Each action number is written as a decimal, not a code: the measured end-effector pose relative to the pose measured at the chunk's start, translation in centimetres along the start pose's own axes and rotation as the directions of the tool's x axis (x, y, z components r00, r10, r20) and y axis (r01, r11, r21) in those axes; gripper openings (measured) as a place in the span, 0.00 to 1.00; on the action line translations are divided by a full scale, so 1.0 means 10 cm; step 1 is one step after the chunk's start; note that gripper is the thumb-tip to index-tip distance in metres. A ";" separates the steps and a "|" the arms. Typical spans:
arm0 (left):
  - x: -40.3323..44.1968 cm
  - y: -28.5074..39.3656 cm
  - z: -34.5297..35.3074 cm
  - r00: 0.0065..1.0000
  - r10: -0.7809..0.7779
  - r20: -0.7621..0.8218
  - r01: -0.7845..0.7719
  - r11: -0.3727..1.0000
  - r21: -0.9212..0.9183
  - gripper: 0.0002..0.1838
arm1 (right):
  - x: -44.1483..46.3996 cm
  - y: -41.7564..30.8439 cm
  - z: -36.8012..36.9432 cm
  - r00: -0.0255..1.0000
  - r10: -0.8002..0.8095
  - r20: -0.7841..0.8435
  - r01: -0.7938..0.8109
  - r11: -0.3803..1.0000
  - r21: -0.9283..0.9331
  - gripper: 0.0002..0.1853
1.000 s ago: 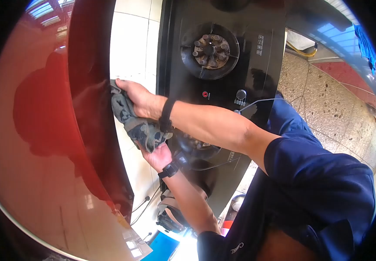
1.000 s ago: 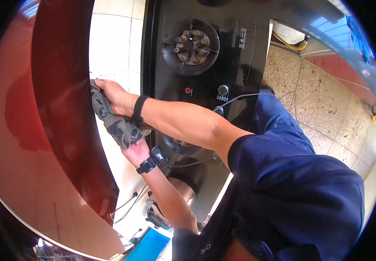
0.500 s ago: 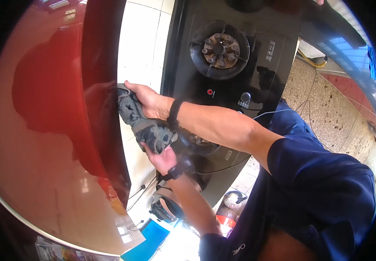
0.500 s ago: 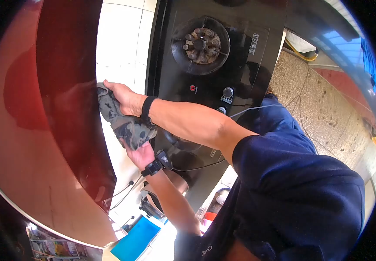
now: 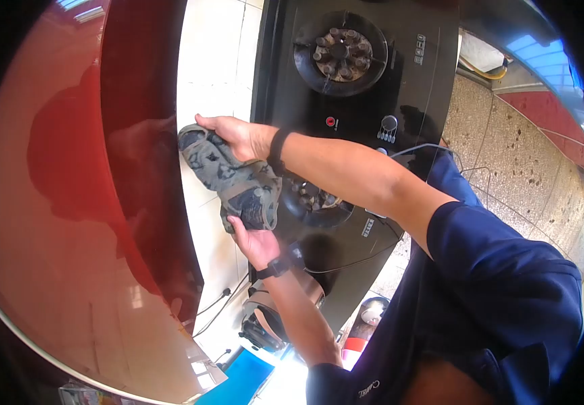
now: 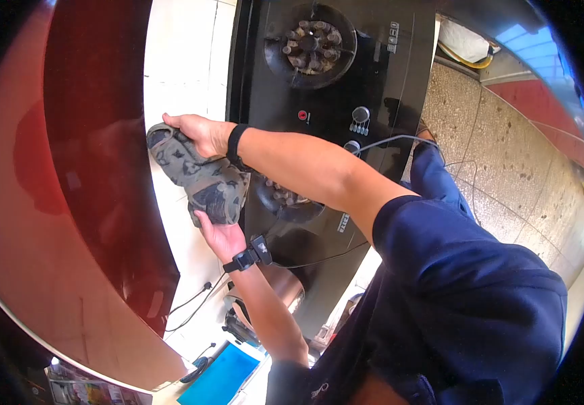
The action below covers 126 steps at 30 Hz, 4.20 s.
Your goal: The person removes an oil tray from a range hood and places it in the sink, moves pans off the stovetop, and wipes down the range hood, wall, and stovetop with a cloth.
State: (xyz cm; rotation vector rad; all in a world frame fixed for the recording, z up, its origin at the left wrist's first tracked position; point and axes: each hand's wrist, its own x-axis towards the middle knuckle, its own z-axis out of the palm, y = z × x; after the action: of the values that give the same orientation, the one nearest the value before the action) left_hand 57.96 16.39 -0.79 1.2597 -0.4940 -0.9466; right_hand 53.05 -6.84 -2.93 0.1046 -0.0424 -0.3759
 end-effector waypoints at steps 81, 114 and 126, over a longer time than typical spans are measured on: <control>-0.09 0.17 -1.16 0.994 -0.113 0.001 0.107 0.938 -0.329 0.16 | 0.31 1.37 0.13 0.907 -0.420 -0.030 0.393 0.871 -0.296 0.20; -0.44 0.20 -1.18 0.991 -0.120 -0.057 0.087 0.911 -0.402 0.20 | 0.10 1.58 0.27 0.906 -0.415 -0.082 0.388 0.893 -0.230 0.15; -0.66 0.24 -1.16 0.906 -0.221 -0.362 0.113 0.949 -0.295 0.14 | 0.16 2.22 0.16 0.903 -0.419 -0.090 0.394 0.894 -0.213 0.20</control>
State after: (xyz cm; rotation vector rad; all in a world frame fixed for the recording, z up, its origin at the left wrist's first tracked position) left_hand 64.06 28.55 -0.51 1.2145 0.0606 -0.8427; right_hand 62.51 12.93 1.12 -0.0533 0.1518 -0.7915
